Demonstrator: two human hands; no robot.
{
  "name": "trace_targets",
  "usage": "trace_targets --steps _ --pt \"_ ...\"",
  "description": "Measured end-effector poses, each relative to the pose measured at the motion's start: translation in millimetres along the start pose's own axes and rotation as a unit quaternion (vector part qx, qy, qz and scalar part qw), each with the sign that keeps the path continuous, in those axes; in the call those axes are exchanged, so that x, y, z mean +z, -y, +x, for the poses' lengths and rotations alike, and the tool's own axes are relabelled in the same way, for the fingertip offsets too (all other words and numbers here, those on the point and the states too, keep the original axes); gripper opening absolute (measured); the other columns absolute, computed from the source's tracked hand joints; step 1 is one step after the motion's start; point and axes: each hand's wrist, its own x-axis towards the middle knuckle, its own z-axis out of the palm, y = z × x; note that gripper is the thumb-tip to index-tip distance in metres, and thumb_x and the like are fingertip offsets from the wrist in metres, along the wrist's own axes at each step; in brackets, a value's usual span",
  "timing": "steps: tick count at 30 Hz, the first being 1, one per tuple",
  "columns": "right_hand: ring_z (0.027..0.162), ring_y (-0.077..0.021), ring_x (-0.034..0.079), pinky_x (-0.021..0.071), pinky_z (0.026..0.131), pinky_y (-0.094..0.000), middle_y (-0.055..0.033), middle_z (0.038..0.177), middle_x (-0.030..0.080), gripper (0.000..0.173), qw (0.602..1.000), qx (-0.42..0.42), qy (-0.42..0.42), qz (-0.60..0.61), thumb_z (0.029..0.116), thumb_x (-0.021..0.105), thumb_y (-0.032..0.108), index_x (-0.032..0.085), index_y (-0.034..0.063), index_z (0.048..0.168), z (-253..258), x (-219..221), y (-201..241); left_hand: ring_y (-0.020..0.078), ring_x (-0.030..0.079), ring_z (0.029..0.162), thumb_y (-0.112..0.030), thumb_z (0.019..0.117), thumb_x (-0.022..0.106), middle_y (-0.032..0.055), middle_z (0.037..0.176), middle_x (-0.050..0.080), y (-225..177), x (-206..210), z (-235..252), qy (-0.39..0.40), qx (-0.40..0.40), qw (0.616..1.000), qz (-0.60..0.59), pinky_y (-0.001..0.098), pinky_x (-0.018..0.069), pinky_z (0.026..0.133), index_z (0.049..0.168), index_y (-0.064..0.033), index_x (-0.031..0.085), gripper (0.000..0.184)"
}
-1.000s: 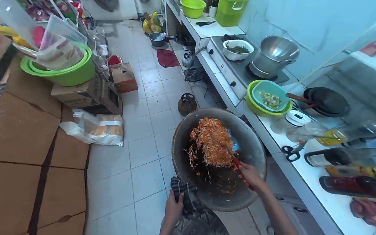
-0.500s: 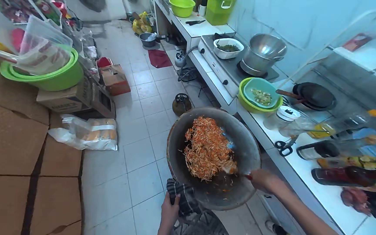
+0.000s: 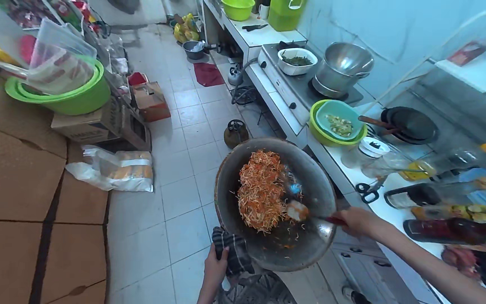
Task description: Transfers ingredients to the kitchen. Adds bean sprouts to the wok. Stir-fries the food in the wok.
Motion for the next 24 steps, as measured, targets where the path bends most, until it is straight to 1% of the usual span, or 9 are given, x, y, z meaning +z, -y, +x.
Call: trace_targets --steps 3,5,7,9,10,12,17,20,24 --pt "0.088 -0.0363 0.068 0.0537 0.083 -0.0557 -0.025 0.107 0.068 0.038 0.992 -0.033 0.115 0.043 0.1074 0.053 0.029 0.061 0.0014 0.132 10.1 3.3 26.9 0.0315 0.066 0.118 -0.02 0.1012 0.065 0.0233 0.125 0.067 -3.7 1.0 -0.6 0.007 -0.007 1.0 0.009 0.0502 0.0496 0.106 0.143 0.0044 0.049 0.05" --pt "0.08 -0.0308 0.064 0.0523 0.078 -0.0512 -0.0216 0.101 0.066 0.039 0.983 -0.075 0.107 0.128 0.109 0.048 0.031 0.058 0.0028 0.134 38.8 13.0 59.7 0.0316 0.067 0.118 -0.02 0.1015 0.064 0.0235 0.125 0.067 -2.1 1.6 -0.1 0.005 -0.006 1.0 0.009 0.0503 0.05 0.106 0.143 0.0046 0.049 0.051" --pt "0.083 -0.0297 0.067 0.0548 0.078 -0.049 -0.0196 0.103 0.067 0.04 0.972 -0.066 0.041 0.221 0.1088 0.045 0.031 0.055 0.0059 0.139 79.8 29.6 90.4 0.0307 0.067 0.117 -0.02 0.1019 0.064 0.0227 0.124 0.068 0.2 1.7 0.3 0.004 -0.003 1.0 0.008 0.0498 0.0506 0.105 0.143 0.0035 0.049 0.05" --pt "0.097 -0.0344 0.07 0.0556 0.087 -0.0533 -0.021 0.114 0.069 0.043 0.955 -0.043 -0.071 0.285 0.1081 0.047 0.032 0.056 0.009 0.143 118.3 45.4 102.7 0.0293 0.068 0.115 -0.021 0.1017 0.064 0.0216 0.123 0.068 -1.9 1.2 2.3 0.009 0.001 1.0 0.001 0.0489 0.0514 0.104 0.141 0.0028 0.051 0.048" --pt "0.109 -0.0372 0.069 0.0532 0.096 -0.0565 -0.0211 0.12 0.07 0.044 0.948 -0.03 -0.124 0.293 0.107 0.05 0.033 0.058 0.0111 0.144 128.1 52.1 103.0 0.0286 0.068 0.114 -0.021 0.1017 0.064 0.0209 0.122 0.069 -2.4 0.1 1.5 0.013 -0.001 1.0 -0.002 0.0485 0.0519 0.103 0.14 0.0021 0.052 0.046" --pt "0.115 -0.0393 0.067 0.051 0.1 -0.0596 -0.0199 0.122 0.071 0.046 0.943 -0.011 -0.201 0.264 0.1054 0.052 0.034 0.056 0.0168 0.148 122.0 60.3 99.2 0.0274 0.069 0.112 -0.021 0.1014 0.065 0.0195 0.119 0.069 -2.8 -3.1 1.6 0.015 -0.003 1.0 -0.007 0.0481 0.053 0.101 0.138 0.0008 0.053 0.045" --pt "0.087 -0.0399 0.072 0.0575 0.076 -0.0584 -0.0213 0.116 0.07 0.058 0.929 0.011 -0.335 0.156 0.1024 0.051 0.022 0.042 0.0353 0.158 60.1 120.6 74.4 0.0273 0.07 0.109 -0.019 0.1011 0.065 0.0194 0.116 0.07 -3.0 1.3 2.4 0.006 -0.001 1.0 -0.019 0.0479 0.054 0.099 0.137 0.0011 0.054 0.042" --pt "0.095 -0.0394 0.071 0.0562 0.08 -0.0583 -0.0198 0.117 0.07 0.058 0.957 0.028 -0.257 0.131 0.1026 0.051 0.024 0.042 0.0436 0.156 35.0 122.8 55.1 0.026 0.07 0.108 -0.019 0.1007 0.065 0.019 0.116 0.07 -0.6 0.0 5.0 0.008 0.0 1.0 -0.026 0.0466 0.0543 0.099 0.135 0.0013 0.055 0.041" --pt "0.109 -0.0429 0.069 0.0528 0.091 -0.0642 -0.021 0.117 0.072 0.047 0.968 0.07 -0.179 0.163 0.1002 0.057 0.027 0.058 0.0265 0.147 23.7 72.0 7.4 0.0274 0.069 0.111 -0.019 0.1015 0.064 0.0202 0.118 0.069 2.8 -0.4 10.7 -0.014 0.002 0.999 -0.048 0.0481 0.0536 0.1 0.136 0.0012 0.056 0.041"
